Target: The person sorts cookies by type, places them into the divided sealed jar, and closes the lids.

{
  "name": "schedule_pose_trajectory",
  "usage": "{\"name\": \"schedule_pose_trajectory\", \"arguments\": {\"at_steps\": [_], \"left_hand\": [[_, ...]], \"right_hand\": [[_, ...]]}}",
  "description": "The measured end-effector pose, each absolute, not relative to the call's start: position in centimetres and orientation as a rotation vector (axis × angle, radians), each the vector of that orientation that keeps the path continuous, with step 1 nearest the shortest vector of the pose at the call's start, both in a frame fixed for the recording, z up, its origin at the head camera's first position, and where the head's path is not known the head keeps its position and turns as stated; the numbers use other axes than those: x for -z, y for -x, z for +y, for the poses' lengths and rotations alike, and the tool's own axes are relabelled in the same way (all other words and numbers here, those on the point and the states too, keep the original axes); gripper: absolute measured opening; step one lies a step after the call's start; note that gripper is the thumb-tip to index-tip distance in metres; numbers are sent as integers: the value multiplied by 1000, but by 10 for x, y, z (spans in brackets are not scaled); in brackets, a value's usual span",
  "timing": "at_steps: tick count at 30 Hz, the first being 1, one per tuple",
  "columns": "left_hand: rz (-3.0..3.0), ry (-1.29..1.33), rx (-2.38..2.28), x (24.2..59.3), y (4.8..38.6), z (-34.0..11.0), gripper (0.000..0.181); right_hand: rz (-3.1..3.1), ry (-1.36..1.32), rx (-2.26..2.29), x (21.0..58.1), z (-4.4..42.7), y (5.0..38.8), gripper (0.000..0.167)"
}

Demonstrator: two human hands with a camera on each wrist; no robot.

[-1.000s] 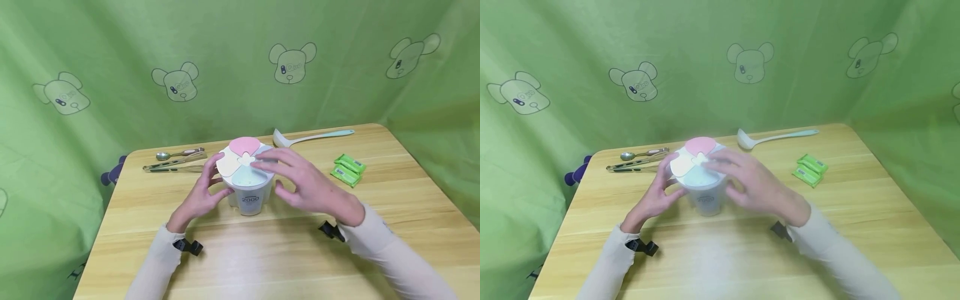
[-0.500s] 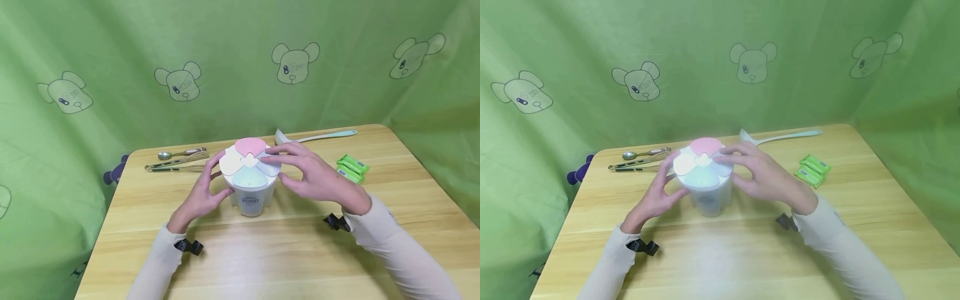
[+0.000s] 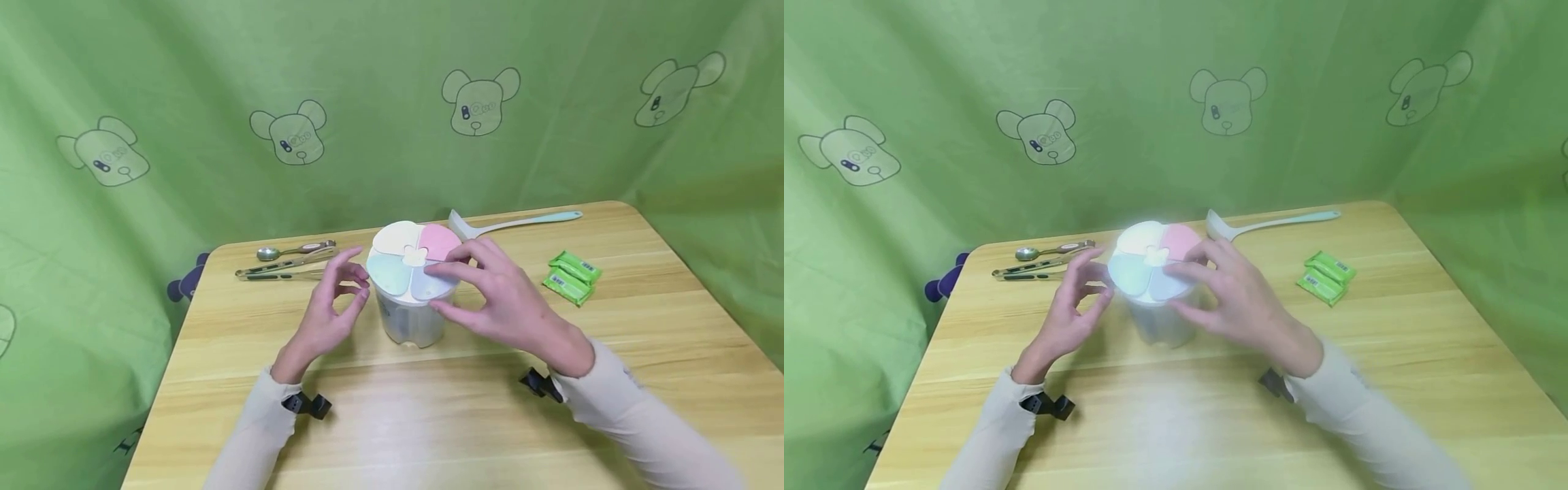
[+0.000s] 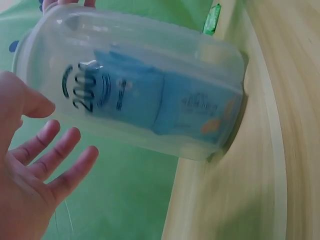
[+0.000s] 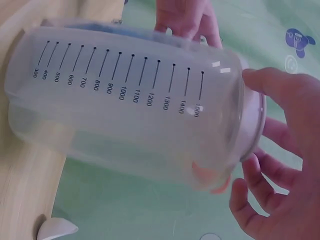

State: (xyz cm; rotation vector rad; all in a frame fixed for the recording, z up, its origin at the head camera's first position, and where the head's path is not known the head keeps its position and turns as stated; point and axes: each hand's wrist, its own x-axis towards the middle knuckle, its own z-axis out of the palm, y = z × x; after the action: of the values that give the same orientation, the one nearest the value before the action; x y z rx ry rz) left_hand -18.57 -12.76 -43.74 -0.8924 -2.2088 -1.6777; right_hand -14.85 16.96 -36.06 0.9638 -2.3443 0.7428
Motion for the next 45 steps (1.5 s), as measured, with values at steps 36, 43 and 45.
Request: {"name": "schedule_pose_trajectory", "arguments": {"at_steps": [36, 43, 45], "left_hand": [[-2390, 999, 1605, 440, 183, -120, 102], [-2389, 992, 1614, 441, 184, -120, 100], [-2388, 993, 1614, 441, 184, -120, 100]], "right_hand": [[-2210, -1167, -712, 360, 156, 146, 40], [-2199, -1212, -665, 358, 158, 150, 37], [-2200, -1214, -657, 358, 158, 151, 37]]}}
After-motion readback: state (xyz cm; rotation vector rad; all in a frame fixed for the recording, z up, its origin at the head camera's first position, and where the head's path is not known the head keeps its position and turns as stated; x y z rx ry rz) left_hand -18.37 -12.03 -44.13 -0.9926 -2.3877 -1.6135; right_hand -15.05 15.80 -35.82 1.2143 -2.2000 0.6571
